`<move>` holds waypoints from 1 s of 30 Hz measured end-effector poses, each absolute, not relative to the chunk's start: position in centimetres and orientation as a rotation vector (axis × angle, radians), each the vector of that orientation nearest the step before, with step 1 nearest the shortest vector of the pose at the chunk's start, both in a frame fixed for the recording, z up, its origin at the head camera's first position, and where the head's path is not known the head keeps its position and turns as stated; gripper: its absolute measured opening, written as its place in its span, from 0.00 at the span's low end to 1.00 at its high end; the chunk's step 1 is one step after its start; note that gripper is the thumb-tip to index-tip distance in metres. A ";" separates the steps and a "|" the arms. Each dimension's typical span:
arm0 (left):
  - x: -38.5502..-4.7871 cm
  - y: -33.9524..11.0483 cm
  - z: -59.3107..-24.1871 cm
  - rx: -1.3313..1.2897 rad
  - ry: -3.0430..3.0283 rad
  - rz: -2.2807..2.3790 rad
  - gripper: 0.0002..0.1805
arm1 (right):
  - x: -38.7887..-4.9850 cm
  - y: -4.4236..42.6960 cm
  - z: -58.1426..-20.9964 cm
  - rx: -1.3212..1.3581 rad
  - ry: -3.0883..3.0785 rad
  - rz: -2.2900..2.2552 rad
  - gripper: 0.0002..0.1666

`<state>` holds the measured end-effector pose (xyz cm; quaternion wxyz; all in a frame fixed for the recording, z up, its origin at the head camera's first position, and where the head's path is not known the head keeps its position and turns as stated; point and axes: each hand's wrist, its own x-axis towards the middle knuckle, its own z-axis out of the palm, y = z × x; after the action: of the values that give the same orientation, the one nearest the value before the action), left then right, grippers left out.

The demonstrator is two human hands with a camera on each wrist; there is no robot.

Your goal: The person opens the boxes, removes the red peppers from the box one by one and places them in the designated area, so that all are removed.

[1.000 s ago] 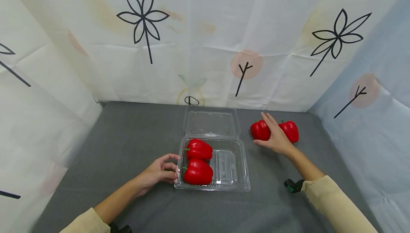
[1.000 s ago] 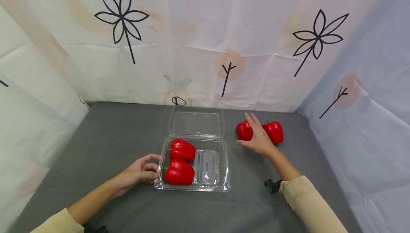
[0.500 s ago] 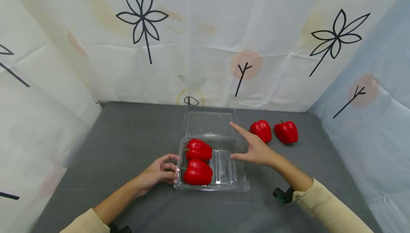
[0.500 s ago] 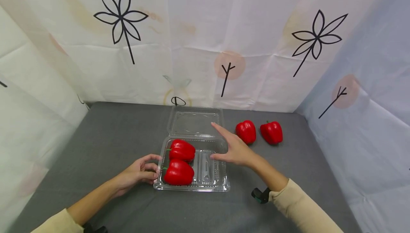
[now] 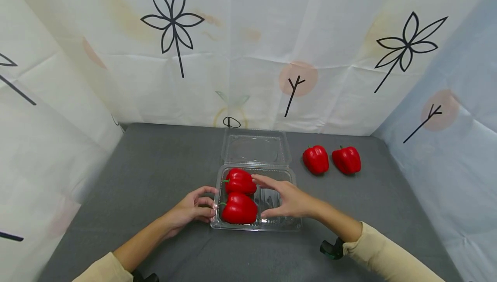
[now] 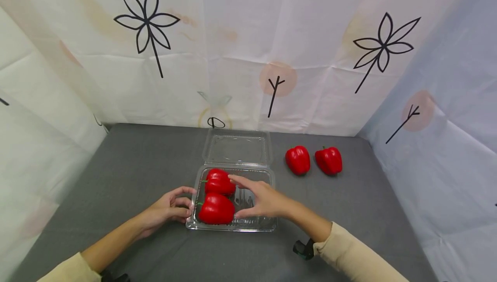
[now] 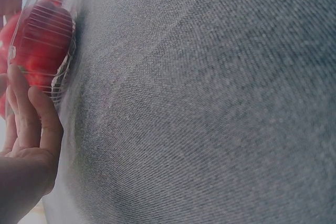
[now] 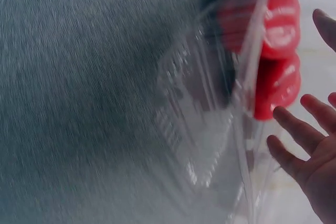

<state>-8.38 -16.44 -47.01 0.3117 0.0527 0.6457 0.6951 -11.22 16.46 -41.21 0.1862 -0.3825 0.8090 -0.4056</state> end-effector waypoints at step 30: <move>-8.4 -16.4 -46.9 0.103 1.689 1.819 0.31 | -10.7 11.9 -41.7 -1.064 2.418 -0.780 0.44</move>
<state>-8.43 -16.44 -46.85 0.3228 0.0393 0.6434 0.6931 -10.66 11.87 -41.67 0.1927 -0.3790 0.8614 -0.2778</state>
